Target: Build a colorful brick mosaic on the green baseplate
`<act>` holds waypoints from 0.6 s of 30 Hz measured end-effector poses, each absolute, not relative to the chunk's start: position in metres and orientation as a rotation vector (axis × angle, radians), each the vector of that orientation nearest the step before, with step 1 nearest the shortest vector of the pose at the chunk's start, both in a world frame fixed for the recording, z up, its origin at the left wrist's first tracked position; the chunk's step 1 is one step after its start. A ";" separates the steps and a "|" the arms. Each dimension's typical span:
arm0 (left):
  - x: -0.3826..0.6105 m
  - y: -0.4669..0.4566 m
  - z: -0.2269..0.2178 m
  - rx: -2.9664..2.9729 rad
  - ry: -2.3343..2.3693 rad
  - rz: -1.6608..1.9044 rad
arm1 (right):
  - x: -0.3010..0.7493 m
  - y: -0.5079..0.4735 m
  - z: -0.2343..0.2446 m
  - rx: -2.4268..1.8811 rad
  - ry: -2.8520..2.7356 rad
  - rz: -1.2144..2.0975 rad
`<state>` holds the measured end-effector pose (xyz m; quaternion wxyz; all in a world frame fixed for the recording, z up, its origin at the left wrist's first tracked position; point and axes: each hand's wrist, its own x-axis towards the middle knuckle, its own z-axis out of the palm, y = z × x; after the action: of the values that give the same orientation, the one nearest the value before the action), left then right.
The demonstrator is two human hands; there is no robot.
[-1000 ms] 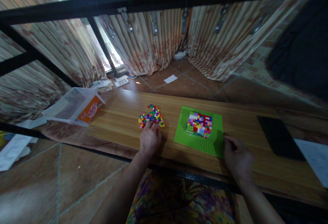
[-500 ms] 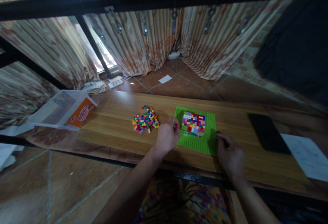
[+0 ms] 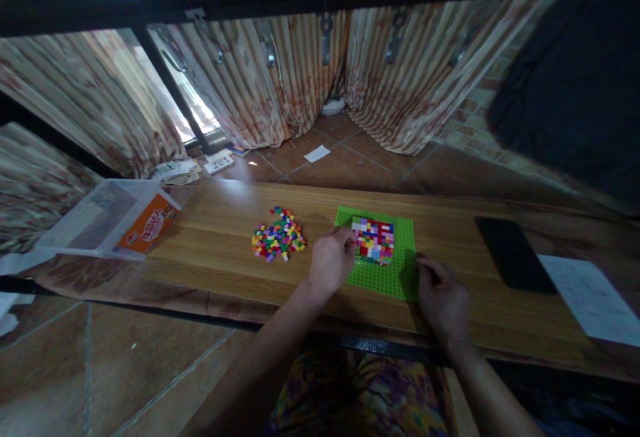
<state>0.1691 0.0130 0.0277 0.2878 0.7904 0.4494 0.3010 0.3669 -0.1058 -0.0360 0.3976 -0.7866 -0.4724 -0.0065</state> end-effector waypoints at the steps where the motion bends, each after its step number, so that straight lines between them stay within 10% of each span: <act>1: 0.169 0.014 0.027 2.099 1.186 0.808 | 0.367 -0.106 -0.036 -1.990 -1.198 -0.017; 18: 0.171 0.015 0.023 2.005 1.192 0.831 | 0.367 -0.106 -0.036 -1.967 -1.214 -0.020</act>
<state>0.1711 0.0151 0.0230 0.3266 0.7653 0.4552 0.3170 0.3674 -0.1058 -0.0364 0.4030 -0.7788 -0.4806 -0.0079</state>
